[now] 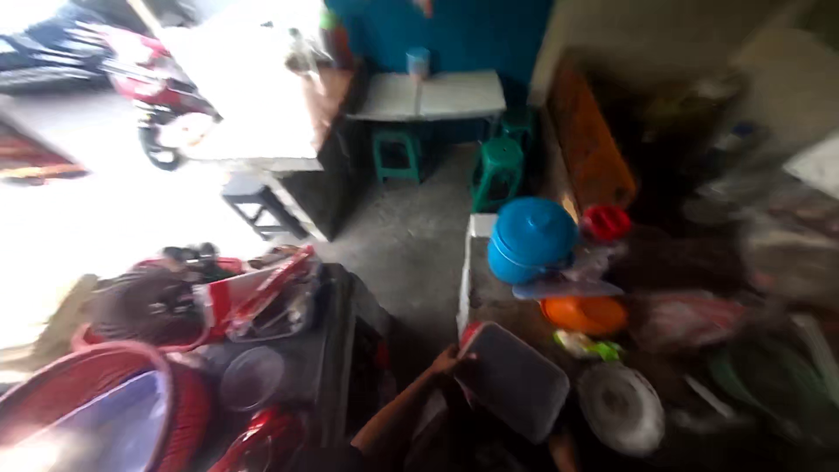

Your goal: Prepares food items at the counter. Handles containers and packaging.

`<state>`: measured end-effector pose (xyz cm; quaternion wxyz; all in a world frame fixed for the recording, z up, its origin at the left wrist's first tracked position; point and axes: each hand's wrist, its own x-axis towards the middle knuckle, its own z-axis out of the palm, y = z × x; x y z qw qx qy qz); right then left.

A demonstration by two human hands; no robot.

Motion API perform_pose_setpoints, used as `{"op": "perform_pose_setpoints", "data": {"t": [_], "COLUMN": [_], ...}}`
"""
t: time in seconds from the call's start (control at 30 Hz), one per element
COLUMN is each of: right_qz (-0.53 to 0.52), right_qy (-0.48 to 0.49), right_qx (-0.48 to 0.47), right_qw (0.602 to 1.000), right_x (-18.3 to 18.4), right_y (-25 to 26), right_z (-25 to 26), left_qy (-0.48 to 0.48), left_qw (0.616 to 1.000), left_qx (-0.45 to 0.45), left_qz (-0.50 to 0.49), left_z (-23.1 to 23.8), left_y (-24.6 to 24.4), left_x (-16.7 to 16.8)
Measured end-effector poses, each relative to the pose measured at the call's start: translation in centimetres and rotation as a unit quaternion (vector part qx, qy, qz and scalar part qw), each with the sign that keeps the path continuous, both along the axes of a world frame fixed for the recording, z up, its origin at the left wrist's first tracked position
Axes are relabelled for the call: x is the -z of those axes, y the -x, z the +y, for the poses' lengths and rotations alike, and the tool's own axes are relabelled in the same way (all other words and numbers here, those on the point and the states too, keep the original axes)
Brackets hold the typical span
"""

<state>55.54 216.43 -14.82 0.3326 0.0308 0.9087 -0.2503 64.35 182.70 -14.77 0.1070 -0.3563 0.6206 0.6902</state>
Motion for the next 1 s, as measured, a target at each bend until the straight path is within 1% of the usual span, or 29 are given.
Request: {"op": "perform_pose_setpoints", "data": {"t": [0.03,0.07,0.13,0.2,0.27,0.37,0.47,0.53,0.6,0.7,0.83,0.9,1.0], "right_qz": [0.023,0.025,0.01,-0.003,0.008,0.006,-0.008,-0.005,0.0,0.016,0.04,0.052,0.066], "right_qy": [0.017,0.036,0.103,0.172,0.209,0.22,0.231,0.225,0.198,0.174,0.151,0.111,0.02], "right_qx": [0.027,0.059,0.144,0.218,0.247,0.267,0.253,0.232,0.22,0.228,0.222,0.205,0.177], "right_qw": [0.999,0.997,0.984,0.961,0.946,0.938,0.939,0.946,0.955,0.958,0.962,0.971,0.982], "right_x": [1.2,1.3,0.3,-0.4,0.0,0.4,0.8,1.0,1.2,1.6,1.1,0.8,-0.1], "right_y": [0.1,-0.2,-1.0,-1.7,-1.6,-1.4,-0.9,-0.7,-0.5,-0.6,-1.1,-1.3,-1.2], "right_z": [0.0,0.0,-0.2,-0.7,-0.6,0.0,0.8,0.9,0.9,0.7,0.1,0.1,0.1], "left_qy": [-0.002,-0.016,-0.07,-0.11,-0.13,-0.113,-0.101,-0.08,-0.079,-0.082,-0.082,-0.081,-0.07], "left_qw": [1.0,1.0,0.997,0.994,0.991,0.993,0.994,0.996,0.996,0.995,0.993,0.993,0.994], "left_qx": [0.002,0.007,0.008,0.009,0.0,0.009,0.032,0.048,0.042,0.012,-0.025,-0.023,-0.015], "left_qz": [-0.01,-0.018,-0.017,-0.011,-0.015,-0.011,0.003,0.003,0.011,0.048,0.081,0.085,0.088], "left_z": [-0.1,0.0,0.7,1.5,2.1,2.4,2.3,2.2,2.4,3.0,3.4,3.4,3.3], "left_y": [0.3,0.4,0.1,-0.7,-1.3,-1.7,-1.6,-1.5,-1.5,-1.8,-2.3,-2.4,-2.2], "left_x": [-0.7,-0.9,-0.6,0.0,1.0,1.2,0.8,0.5,0.7,1.4,1.7,0.7,-1.0]}}
